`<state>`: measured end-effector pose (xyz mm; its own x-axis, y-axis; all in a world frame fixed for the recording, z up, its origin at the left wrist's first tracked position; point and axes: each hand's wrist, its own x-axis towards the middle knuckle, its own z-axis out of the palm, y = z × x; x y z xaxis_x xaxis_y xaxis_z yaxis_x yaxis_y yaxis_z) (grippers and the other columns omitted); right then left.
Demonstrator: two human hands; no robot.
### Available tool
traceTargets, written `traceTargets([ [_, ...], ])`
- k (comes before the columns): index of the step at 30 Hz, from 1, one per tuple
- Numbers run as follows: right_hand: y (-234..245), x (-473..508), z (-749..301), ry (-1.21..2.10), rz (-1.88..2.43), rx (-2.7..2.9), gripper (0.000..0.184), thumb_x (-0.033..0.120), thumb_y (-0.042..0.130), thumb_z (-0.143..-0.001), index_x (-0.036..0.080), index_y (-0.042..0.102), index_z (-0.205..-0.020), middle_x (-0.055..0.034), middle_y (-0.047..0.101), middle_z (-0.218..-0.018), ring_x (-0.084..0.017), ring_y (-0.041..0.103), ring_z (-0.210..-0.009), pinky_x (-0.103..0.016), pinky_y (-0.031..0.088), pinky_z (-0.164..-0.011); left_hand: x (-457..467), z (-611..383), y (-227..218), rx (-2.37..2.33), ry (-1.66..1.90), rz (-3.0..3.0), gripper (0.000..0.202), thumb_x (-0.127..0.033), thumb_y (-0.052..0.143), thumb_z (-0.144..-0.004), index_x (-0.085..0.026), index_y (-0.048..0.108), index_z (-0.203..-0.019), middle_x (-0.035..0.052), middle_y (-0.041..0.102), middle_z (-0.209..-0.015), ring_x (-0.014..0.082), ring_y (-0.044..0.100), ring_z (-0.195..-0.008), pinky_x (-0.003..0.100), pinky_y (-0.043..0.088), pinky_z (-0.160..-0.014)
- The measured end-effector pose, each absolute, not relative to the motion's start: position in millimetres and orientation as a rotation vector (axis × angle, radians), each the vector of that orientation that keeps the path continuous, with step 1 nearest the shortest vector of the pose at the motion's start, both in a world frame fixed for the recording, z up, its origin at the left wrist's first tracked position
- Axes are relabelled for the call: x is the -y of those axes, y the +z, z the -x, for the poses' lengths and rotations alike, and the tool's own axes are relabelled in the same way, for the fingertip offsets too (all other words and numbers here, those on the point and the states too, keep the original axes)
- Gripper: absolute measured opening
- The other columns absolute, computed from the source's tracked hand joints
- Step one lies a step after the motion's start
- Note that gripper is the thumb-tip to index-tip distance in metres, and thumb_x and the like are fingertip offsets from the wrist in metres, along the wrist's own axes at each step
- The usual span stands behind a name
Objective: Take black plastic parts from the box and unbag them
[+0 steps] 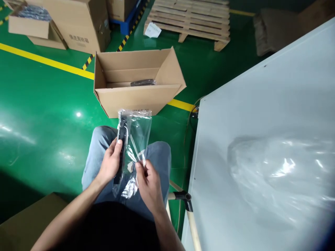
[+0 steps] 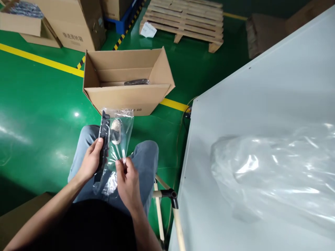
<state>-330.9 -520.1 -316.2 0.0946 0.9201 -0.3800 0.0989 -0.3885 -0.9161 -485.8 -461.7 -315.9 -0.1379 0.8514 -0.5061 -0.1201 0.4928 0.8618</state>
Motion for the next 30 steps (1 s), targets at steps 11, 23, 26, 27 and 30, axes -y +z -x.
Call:
traceTargets([
  [11,-315,518,292,1.682,1.373,0.947,0.038,0.061,0.063,-0.099,0.024,0.055,-0.092,0.0127,0.038,-0.050,-0.008,0.036,-0.038,-0.021,0.038,-0.040,451,518,-310,-0.948,0.786,-0.116,0.055,-0.060,0.061,-0.100,-0.013,0.070,-0.126,0.0108,0.073,-0.087,0.0219,0.069,-0.064,0.031,0.060,-0.054],
  [23,-295,465,284,0.935,1.670,1.191,0.043,0.059,0.064,-0.097,0.022,0.070,-0.120,-0.0039,0.068,-0.086,-0.017,0.066,-0.072,-0.030,0.056,-0.065,473,501,-308,-1.293,0.654,-0.856,0.037,-0.044,0.089,-0.077,-0.015,0.069,-0.085,-0.0003,0.063,-0.073,0.0135,0.052,-0.067,0.023,0.044,-0.060],
  [26,-294,462,286,0.799,1.780,1.142,0.045,0.061,0.055,-0.102,0.021,0.073,-0.096,0.0025,0.056,-0.060,-0.014,0.054,-0.054,-0.026,0.045,-0.053,477,504,-304,-1.237,0.622,-0.835,0.035,-0.044,0.086,-0.080,-0.015,0.070,-0.090,0.0012,0.067,-0.076,0.0143,0.056,-0.067,0.023,0.047,-0.060],
  [27,-297,463,285,0.814,1.785,1.085,0.046,0.063,0.055,-0.102,0.021,0.072,-0.095,0.0043,0.053,-0.055,-0.013,0.052,-0.050,-0.026,0.042,-0.050,478,506,-302,-1.203,0.623,-0.765,0.037,-0.045,0.087,-0.080,-0.015,0.070,-0.093,0.0027,0.069,-0.080,0.0154,0.060,-0.066,0.024,0.050,-0.060],
  [30,-306,468,281,0.981,1.689,0.858,0.051,0.071,0.058,-0.097,0.021,0.069,-0.098,0.0099,0.042,-0.048,-0.011,0.043,-0.041,-0.024,0.036,-0.042,480,513,-298,-1.048,0.633,-0.499,0.044,-0.046,0.089,-0.077,-0.016,0.068,-0.101,0.0080,0.075,-0.090,0.0205,0.066,-0.061,0.031,0.057,-0.055],
])
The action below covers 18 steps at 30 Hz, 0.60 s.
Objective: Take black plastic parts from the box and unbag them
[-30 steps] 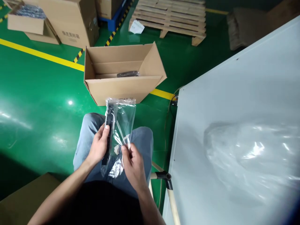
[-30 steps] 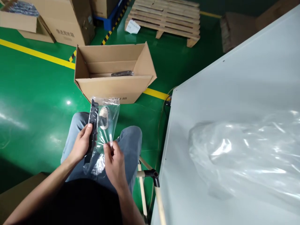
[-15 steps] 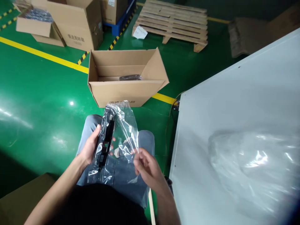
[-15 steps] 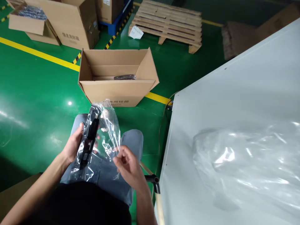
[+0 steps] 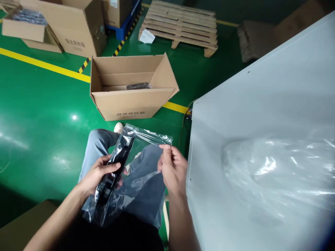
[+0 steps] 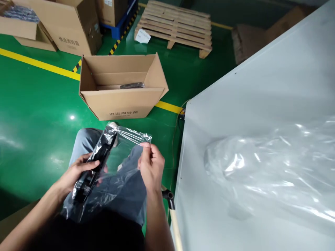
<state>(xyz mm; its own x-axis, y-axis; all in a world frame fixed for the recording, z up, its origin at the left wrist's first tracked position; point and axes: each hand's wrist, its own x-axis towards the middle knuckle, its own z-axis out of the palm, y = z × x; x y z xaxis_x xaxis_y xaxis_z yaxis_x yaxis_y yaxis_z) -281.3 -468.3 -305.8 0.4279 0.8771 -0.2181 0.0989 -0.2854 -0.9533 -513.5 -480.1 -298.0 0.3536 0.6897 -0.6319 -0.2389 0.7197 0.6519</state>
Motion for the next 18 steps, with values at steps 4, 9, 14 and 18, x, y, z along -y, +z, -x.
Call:
traceTargets([
  [4,-307,471,280,1.100,1.513,0.602,0.054,0.075,0.069,-0.088,0.022,0.065,-0.094,0.0127,0.035,-0.052,-0.007,0.036,-0.038,-0.020,0.029,-0.036,480,518,-302,-0.910,0.674,-0.313,0.042,-0.043,0.090,-0.075,-0.014,0.069,-0.098,0.0123,0.076,-0.091,0.0234,0.070,-0.060,0.032,0.059,-0.051],
  [9,-293,465,268,1.095,1.455,0.543,0.054,0.073,0.078,-0.081,0.021,0.065,-0.088,0.0126,0.037,-0.053,-0.005,0.032,-0.037,-0.018,0.025,-0.033,475,521,-316,-0.874,0.652,-0.282,0.053,-0.041,0.092,-0.067,-0.008,0.076,-0.105,0.0147,0.074,-0.092,0.0254,0.072,-0.075,0.032,0.063,-0.061],
  [14,-291,460,247,1.121,1.474,0.601,0.056,0.074,0.078,-0.081,0.022,0.067,-0.095,0.0120,0.041,-0.055,-0.005,0.034,-0.037,-0.020,0.028,-0.034,466,522,-314,-0.977,0.685,-0.398,0.052,-0.039,0.100,-0.061,-0.014,0.077,-0.100,0.0062,0.070,-0.086,0.0172,0.064,-0.068,0.028,0.059,-0.061],
  [18,-302,463,231,1.041,1.520,0.672,0.065,0.081,0.072,-0.081,0.021,0.069,-0.108,0.0062,0.057,-0.068,-0.010,0.054,-0.051,-0.025,0.047,-0.048,461,522,-306,-1.008,0.728,-0.637,0.048,-0.035,0.099,-0.067,-0.017,0.078,-0.106,0.0022,0.070,-0.091,0.0122,0.060,-0.072,0.020,0.050,-0.064],
])
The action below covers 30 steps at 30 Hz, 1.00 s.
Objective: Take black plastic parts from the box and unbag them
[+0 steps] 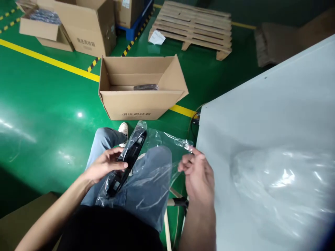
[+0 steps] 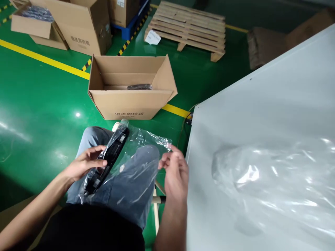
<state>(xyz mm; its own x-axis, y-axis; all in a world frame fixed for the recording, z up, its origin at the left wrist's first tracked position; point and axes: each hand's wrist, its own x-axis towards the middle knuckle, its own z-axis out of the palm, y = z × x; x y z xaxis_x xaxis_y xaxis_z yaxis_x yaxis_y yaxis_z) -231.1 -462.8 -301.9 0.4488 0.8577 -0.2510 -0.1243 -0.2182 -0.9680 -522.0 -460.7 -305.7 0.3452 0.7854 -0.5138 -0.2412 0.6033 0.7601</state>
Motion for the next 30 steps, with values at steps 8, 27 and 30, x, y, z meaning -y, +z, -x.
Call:
traceTargets([
  [8,-266,442,253,-0.047,1.313,1.905,0.032,0.027,0.082,-0.090,0.029,0.075,-0.122,-0.0072,0.074,-0.121,-0.027,0.067,-0.117,-0.048,0.057,-0.099,448,526,-288,-0.984,0.570,-1.131,0.041,-0.034,0.086,-0.084,-0.018,0.075,-0.120,0.0043,0.071,-0.106,0.0187,0.063,-0.092,0.026,0.050,-0.079],
  [27,-168,389,262,-0.265,1.165,1.864,0.023,0.017,0.059,-0.105,0.025,0.076,-0.119,-0.0029,0.081,-0.107,-0.021,0.073,-0.101,-0.040,0.056,-0.092,428,513,-270,-1.282,0.750,-1.274,0.040,-0.027,0.091,-0.070,-0.023,0.081,-0.109,0.0053,0.076,-0.091,0.0244,0.068,-0.077,0.030,0.051,-0.070],
  [30,-195,415,282,-0.100,1.241,1.709,0.018,0.025,0.066,-0.102,0.026,0.074,-0.119,-0.0042,0.080,-0.100,-0.022,0.073,-0.095,-0.038,0.059,-0.086,421,511,-282,-1.302,1.022,-0.846,0.057,-0.038,0.099,-0.061,-0.018,0.073,-0.108,0.0034,0.074,-0.086,0.0185,0.066,-0.066,0.027,0.052,-0.062],
])
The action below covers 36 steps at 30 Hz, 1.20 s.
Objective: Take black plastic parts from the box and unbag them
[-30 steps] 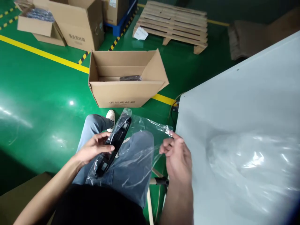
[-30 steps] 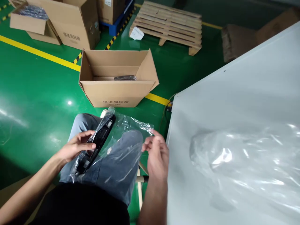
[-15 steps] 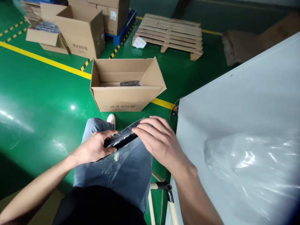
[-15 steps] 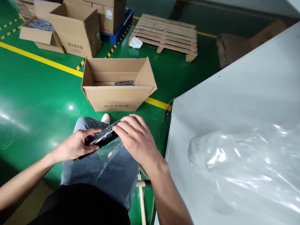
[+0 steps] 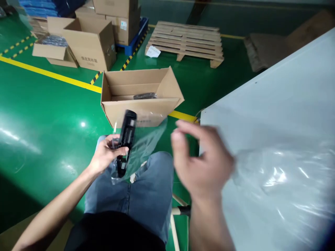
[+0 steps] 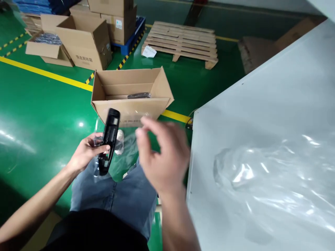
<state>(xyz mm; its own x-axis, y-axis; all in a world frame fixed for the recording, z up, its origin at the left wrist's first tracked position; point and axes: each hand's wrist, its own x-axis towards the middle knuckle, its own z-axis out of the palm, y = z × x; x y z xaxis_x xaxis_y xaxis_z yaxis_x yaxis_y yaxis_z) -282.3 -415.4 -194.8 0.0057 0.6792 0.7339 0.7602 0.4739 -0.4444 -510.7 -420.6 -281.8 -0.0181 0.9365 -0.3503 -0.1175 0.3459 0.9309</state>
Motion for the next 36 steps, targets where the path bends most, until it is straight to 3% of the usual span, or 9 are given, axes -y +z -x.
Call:
traceTargets([
  [3,-245,451,319,0.277,1.249,1.939,0.028,0.038,0.075,-0.097,0.024,0.070,-0.121,-0.0064,0.078,-0.103,-0.024,0.071,-0.093,-0.041,0.058,-0.085,419,504,-287,-1.304,1.227,-0.572,0.064,-0.039,0.101,-0.056,-0.018,0.066,-0.105,0.0001,0.072,-0.083,0.0144,0.065,-0.060,0.023,0.050,-0.056],
  [5,-277,471,342,0.340,1.324,2.010,0.034,0.040,0.077,-0.095,0.023,0.068,-0.123,-0.0077,0.077,-0.105,-0.026,0.071,-0.096,-0.042,0.056,-0.087,419,498,-289,-1.311,1.290,-0.470,0.066,-0.038,0.102,-0.054,-0.017,0.064,-0.104,-0.0009,0.072,-0.082,0.0133,0.065,-0.059,0.022,0.050,-0.056],
  [9,-312,492,365,0.306,1.456,2.081,0.008,0.018,0.064,-0.102,0.022,0.070,-0.104,-0.0040,0.072,-0.089,-0.024,0.067,-0.087,-0.040,0.051,-0.082,422,488,-293,-1.350,1.343,-0.357,0.071,-0.037,0.104,-0.049,-0.019,0.060,-0.102,-0.0024,0.071,-0.083,0.0145,0.069,-0.064,0.023,0.053,-0.059],
  [15,-321,503,371,0.113,1.455,2.235,0.018,0.009,0.055,-0.101,0.020,0.068,-0.093,-0.0056,0.066,-0.081,-0.024,0.062,-0.080,-0.041,0.050,-0.077,419,476,-305,-1.351,1.384,-0.318,0.071,-0.040,0.104,-0.048,-0.020,0.054,-0.094,-0.0060,0.066,-0.076,0.0156,0.069,-0.065,0.026,0.055,-0.063],
  [21,-336,512,370,0.078,1.479,2.208,0.031,0.001,0.052,-0.098,0.013,0.069,-0.121,-0.0096,0.073,-0.096,-0.020,0.068,-0.076,-0.036,0.057,-0.072,410,474,-313,-1.316,1.412,-0.206,0.073,-0.037,0.105,-0.045,-0.021,0.051,-0.091,-0.0092,0.060,-0.070,0.0160,0.070,-0.064,0.026,0.055,-0.064],
  [24,-345,520,367,0.184,1.451,2.055,0.031,0.002,0.050,-0.100,0.016,0.069,-0.119,-0.0103,0.077,-0.104,-0.020,0.074,-0.082,-0.033,0.060,-0.073,408,476,-317,-1.305,1.447,-0.191,0.073,-0.037,0.104,-0.047,-0.022,0.048,-0.091,-0.0108,0.056,-0.068,0.0162,0.070,-0.066,0.025,0.055,-0.066],
  [29,-351,530,365,0.548,1.552,1.448,0.010,0.022,0.067,-0.097,0.024,0.065,-0.106,-0.0036,0.073,-0.088,-0.016,0.067,-0.065,-0.031,0.059,-0.064,406,483,-322,-1.352,1.588,-0.241,0.072,-0.038,0.101,-0.054,-0.024,0.046,-0.098,-0.0127,0.050,-0.073,0.0157,0.071,-0.069,0.026,0.056,-0.068],
  [33,-353,514,365,1.072,1.656,0.726,0.047,0.053,0.085,-0.081,0.023,0.062,-0.110,-0.0048,0.074,-0.096,-0.020,0.073,-0.079,-0.034,0.063,-0.071,407,486,-319,-1.392,1.656,-0.337,0.071,-0.038,0.100,-0.058,-0.025,0.047,-0.102,-0.0112,0.052,-0.079,0.0143,0.071,-0.070,0.024,0.054,-0.067],
  [36,-353,498,370,1.433,1.538,0.476,0.048,0.058,0.091,-0.073,0.024,0.064,-0.095,-0.0032,0.076,-0.086,-0.023,0.075,-0.081,-0.038,0.065,-0.075,411,483,-319,-1.425,1.640,-0.385,0.069,-0.041,0.099,-0.061,-0.024,0.049,-0.104,-0.0092,0.055,-0.082,0.0139,0.070,-0.073,0.024,0.054,-0.069],
])
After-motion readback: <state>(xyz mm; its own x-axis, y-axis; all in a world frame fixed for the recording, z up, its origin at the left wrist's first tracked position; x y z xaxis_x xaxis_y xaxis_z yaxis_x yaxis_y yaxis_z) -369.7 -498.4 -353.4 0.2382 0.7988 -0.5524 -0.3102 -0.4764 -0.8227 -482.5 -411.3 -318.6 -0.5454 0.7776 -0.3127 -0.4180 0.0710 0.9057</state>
